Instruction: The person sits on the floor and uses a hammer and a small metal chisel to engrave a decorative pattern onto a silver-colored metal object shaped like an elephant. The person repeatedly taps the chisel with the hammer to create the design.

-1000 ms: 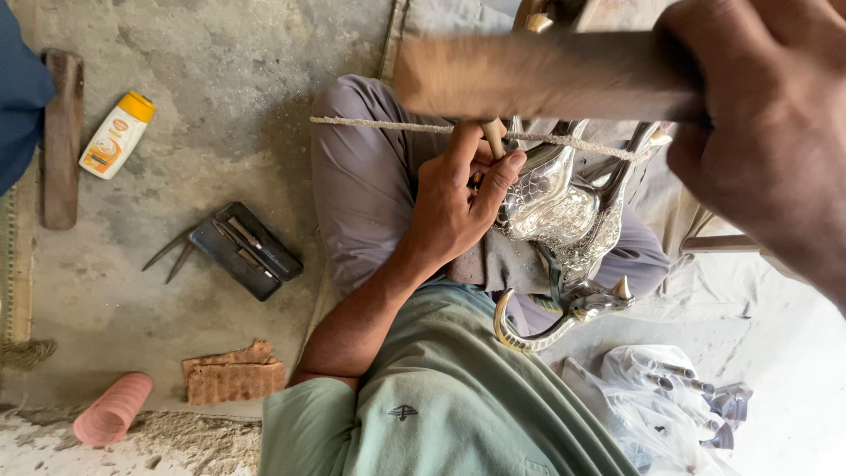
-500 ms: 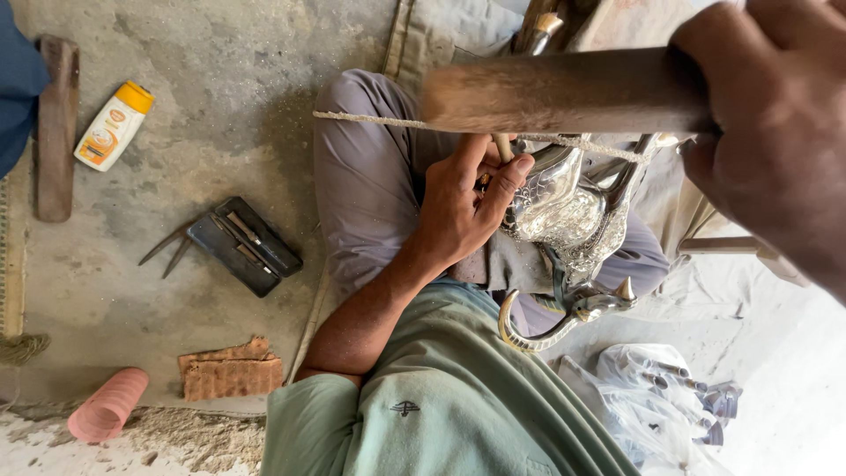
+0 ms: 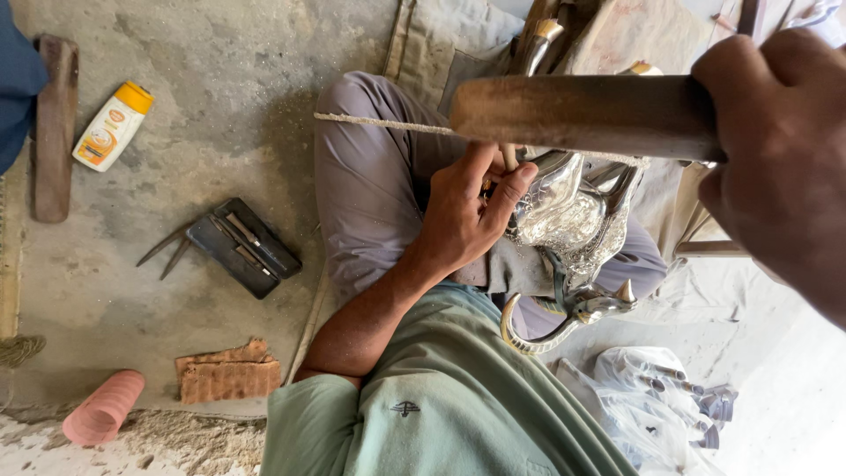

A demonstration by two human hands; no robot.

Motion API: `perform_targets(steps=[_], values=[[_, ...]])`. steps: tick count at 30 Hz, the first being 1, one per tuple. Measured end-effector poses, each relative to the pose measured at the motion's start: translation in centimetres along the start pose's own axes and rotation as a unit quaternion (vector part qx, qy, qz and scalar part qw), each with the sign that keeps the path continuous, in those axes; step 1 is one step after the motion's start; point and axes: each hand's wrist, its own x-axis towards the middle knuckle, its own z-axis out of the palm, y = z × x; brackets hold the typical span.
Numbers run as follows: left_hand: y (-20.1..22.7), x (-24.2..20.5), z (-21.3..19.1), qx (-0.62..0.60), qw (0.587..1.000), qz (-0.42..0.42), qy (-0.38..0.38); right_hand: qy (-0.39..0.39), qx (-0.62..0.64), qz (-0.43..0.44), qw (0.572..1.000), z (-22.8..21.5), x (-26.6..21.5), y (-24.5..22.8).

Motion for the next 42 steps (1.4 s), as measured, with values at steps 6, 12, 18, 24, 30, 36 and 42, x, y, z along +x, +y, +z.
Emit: perform_targets(steps=[6, 12, 18, 24, 30, 36, 42], values=[[-0.2, -0.4, 0.2, -0.008, 1.000, -0.005, -0.003, -0.004, -0.021, 0.005, 1.000, -0.8, -0.1, -1.2], [-0.7, -1.8, 1.1, 0.037, 0.995, 0.071, 0.058, 0.032, 0.165, 0.073, 0.983, -1.5, -0.4, -2.5], [-2.2, -2.6, 0.4, -0.129, 0.988, -0.077, 0.047, 0.051, 0.104, -0.022, 0.993, -1.7, -0.6, -1.6], [-2.1, -2.0, 0.2, -0.108, 0.993, -0.026, 0.035, 0.072, 0.125, -0.041, 0.989, -1.4, 0.1, -1.8], [-2.2, -1.8, 0.3, -0.148, 0.988, -0.015, 0.034, 0.033, 0.076, -0.002, 0.997, -1.4, 1.6, -3.2], [-2.9, -1.9, 0.4, -0.137, 0.990, -0.005, 0.031, 0.026, -0.034, -0.058, 0.997, -1.3, 2.7, -3.0], [-2.6, -1.8, 0.0, -0.126, 0.992, -0.023, 0.015, 0.015, -0.047, -0.034, 0.998, -1.9, 2.9, -3.2]])
